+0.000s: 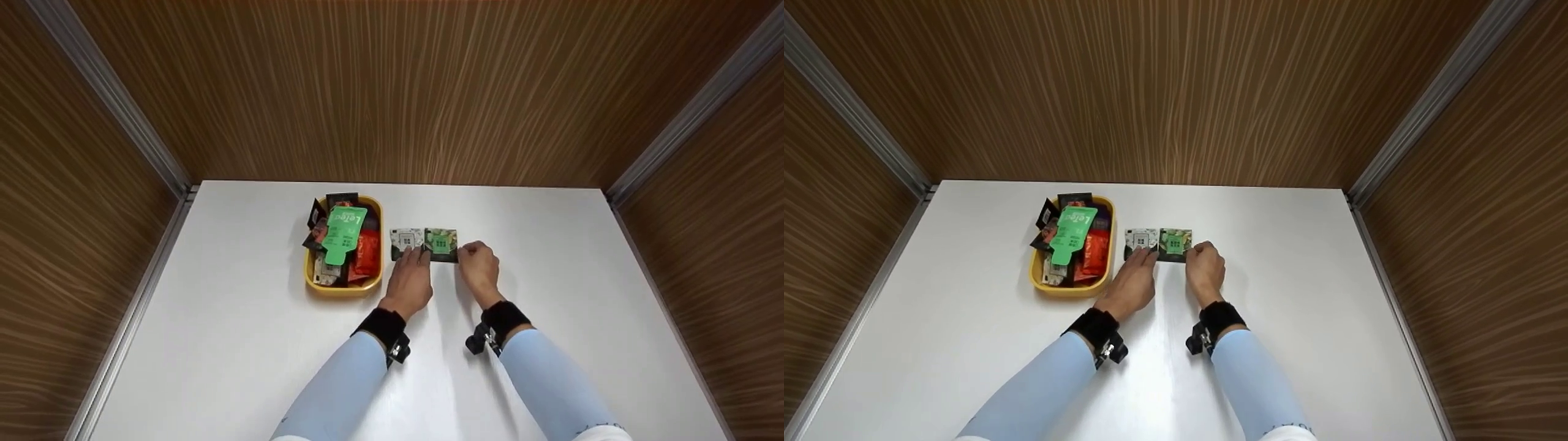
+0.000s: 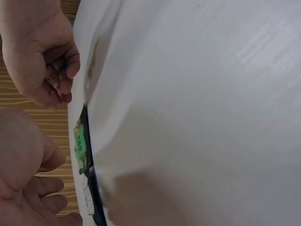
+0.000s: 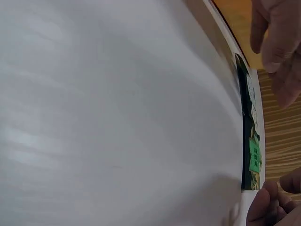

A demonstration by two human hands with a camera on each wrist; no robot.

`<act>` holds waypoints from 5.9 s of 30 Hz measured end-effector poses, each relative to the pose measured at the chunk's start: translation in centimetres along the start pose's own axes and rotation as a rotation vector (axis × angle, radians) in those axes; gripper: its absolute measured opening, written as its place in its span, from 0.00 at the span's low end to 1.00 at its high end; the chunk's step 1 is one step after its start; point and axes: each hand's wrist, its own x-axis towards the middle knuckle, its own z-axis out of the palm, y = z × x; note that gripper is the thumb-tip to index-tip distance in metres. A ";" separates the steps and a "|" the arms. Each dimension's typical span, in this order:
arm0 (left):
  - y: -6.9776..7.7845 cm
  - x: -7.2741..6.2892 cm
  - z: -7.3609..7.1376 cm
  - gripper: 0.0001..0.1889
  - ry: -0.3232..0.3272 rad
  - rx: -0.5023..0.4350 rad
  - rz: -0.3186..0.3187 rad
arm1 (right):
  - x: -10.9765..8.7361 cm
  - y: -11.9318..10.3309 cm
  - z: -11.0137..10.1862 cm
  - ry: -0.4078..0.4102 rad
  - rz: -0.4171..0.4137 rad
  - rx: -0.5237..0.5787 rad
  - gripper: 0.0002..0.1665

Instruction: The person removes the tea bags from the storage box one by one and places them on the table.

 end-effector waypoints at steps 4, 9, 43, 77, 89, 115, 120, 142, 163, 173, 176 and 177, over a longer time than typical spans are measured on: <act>-1.0 -0.7 -2.5 0.25 0.124 -0.125 0.013 | -1.1 -0.5 0.0 -0.035 -0.027 0.080 0.14; -3.9 -1.7 -5.7 0.21 0.286 -0.237 -0.027 | -2.6 -1.5 -0.2 -0.086 -0.061 0.166 0.14; -10.6 -0.9 -11.2 0.18 0.397 -0.167 -0.300 | -7.8 -6.4 1.2 -0.262 -0.249 0.275 0.08; -2.4 -0.9 -9.9 0.29 -0.036 -0.824 -0.234 | -6.3 -6.2 -3.8 -0.295 -0.131 0.608 0.11; -0.7 -1.1 -5.9 0.08 0.028 -0.916 -0.320 | -6.1 -3.7 -2.9 -0.246 -0.080 0.501 0.12; -0.4 -1.7 -0.4 0.20 -0.100 -0.210 -0.107 | 2.3 2.3 -3.9 -0.152 0.148 0.336 0.21; -0.3 -2.5 0.3 0.20 -0.098 -0.125 -0.055 | 3.1 2.9 -3.5 -0.185 0.169 0.282 0.22; -0.4 -2.7 0.3 0.07 -0.072 -0.064 0.027 | 4.5 3.7 -3.1 -0.073 0.063 -0.199 0.22; -1.2 -2.7 -2.6 0.16 -0.105 -0.256 -0.026 | 2.3 1.4 -2.5 -0.028 -0.060 -0.102 0.21; -5.2 -1.6 -8.3 0.15 0.060 -0.365 -0.103 | -3.2 -4.4 1.1 -0.100 -0.239 0.021 0.14; -7.7 -1.3 -9.7 0.15 0.085 -0.369 -0.165 | -4.4 -5.6 2.0 -0.132 -0.280 0.036 0.13; -8.5 -1.3 -10.1 0.15 0.090 -0.360 -0.185 | -4.7 -5.9 2.3 -0.141 -0.293 0.040 0.12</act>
